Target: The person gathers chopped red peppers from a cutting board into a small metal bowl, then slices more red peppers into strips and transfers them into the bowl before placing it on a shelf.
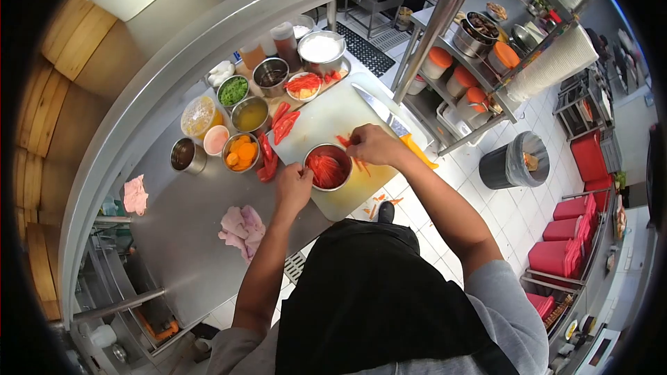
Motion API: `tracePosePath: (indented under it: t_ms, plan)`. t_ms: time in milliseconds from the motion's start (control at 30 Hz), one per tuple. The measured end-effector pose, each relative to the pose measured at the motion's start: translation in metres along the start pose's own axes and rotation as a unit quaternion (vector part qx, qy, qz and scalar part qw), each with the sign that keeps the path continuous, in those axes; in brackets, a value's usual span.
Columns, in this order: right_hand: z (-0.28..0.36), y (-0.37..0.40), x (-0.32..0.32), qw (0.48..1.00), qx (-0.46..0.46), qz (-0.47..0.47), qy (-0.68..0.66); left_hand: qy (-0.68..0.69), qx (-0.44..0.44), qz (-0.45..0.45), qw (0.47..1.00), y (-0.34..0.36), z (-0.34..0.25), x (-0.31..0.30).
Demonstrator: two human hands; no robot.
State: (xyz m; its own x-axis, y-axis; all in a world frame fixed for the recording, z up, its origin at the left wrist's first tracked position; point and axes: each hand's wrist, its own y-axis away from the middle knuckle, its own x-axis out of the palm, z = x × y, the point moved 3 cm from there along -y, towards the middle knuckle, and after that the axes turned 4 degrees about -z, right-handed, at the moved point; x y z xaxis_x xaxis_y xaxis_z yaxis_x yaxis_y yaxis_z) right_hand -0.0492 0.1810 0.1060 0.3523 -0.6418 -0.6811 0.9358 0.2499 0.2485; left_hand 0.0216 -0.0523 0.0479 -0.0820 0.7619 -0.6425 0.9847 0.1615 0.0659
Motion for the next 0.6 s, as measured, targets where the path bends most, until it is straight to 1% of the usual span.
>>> tracePosePath:
  t_ms: [67,100,133,200,233,267,333,367,433,467,533,567,600]
  plan:
    - [0.009,0.000,0.001,0.998,-0.064,0.004,0.012,0.014,-0.003,0.000,1.000,-0.009,0.004,0.010]
    - [0.001,-0.003,0.000,0.995,-0.087,-0.037,0.021,0.017,0.024,-0.014,0.999,-0.014,0.009,0.015]
    - [-0.015,-0.008,0.007,0.995,-0.087,-0.037,0.021,0.020,0.050,-0.028,0.998,-0.017,0.013,0.018]
    - [-0.053,-0.014,0.025,0.984,-0.034,-0.105,0.143,0.034,0.042,-0.026,0.998,-0.022,0.025,0.020]
    - [-0.075,-0.012,0.046,0.982,-0.017,-0.061,0.176,0.047,0.033,-0.026,0.998,-0.024,0.028,0.019]
    - [-0.075,0.003,0.054,0.985,-0.014,-0.043,0.166,0.047,0.035,-0.028,0.998,-0.026,0.027,0.016]
    - [-0.085,0.013,0.075,0.977,-0.023,-0.130,0.166,0.014,0.040,-0.020,0.999,-0.023,0.027,0.009]
    - [-0.092,0.008,0.082,0.978,-0.024,-0.128,0.165,0.013,0.038,-0.021,0.999,-0.022,0.026,0.006]
    - [-0.094,0.007,0.092,0.978,-0.035,-0.123,0.164,-0.028,0.080,-0.031,0.996,-0.017,0.020,0.001]
    - [-0.095,0.008,0.097,0.979,-0.032,-0.125,0.160,-0.031,0.083,-0.027,0.996,-0.014,0.018,0.000]
    - [-0.087,0.002,0.098,0.973,-0.014,-0.071,0.219,-0.026,0.049,-0.011,0.998,-0.012,0.015,-0.002]
    - [-0.082,0.001,0.096,0.973,-0.019,-0.073,0.219,-0.027,0.049,-0.015,0.998,-0.011,0.014,-0.003]
    - [-0.079,0.002,0.097,0.970,-0.019,-0.059,0.233,-0.015,0.029,-0.003,0.999,-0.009,0.014,-0.002]
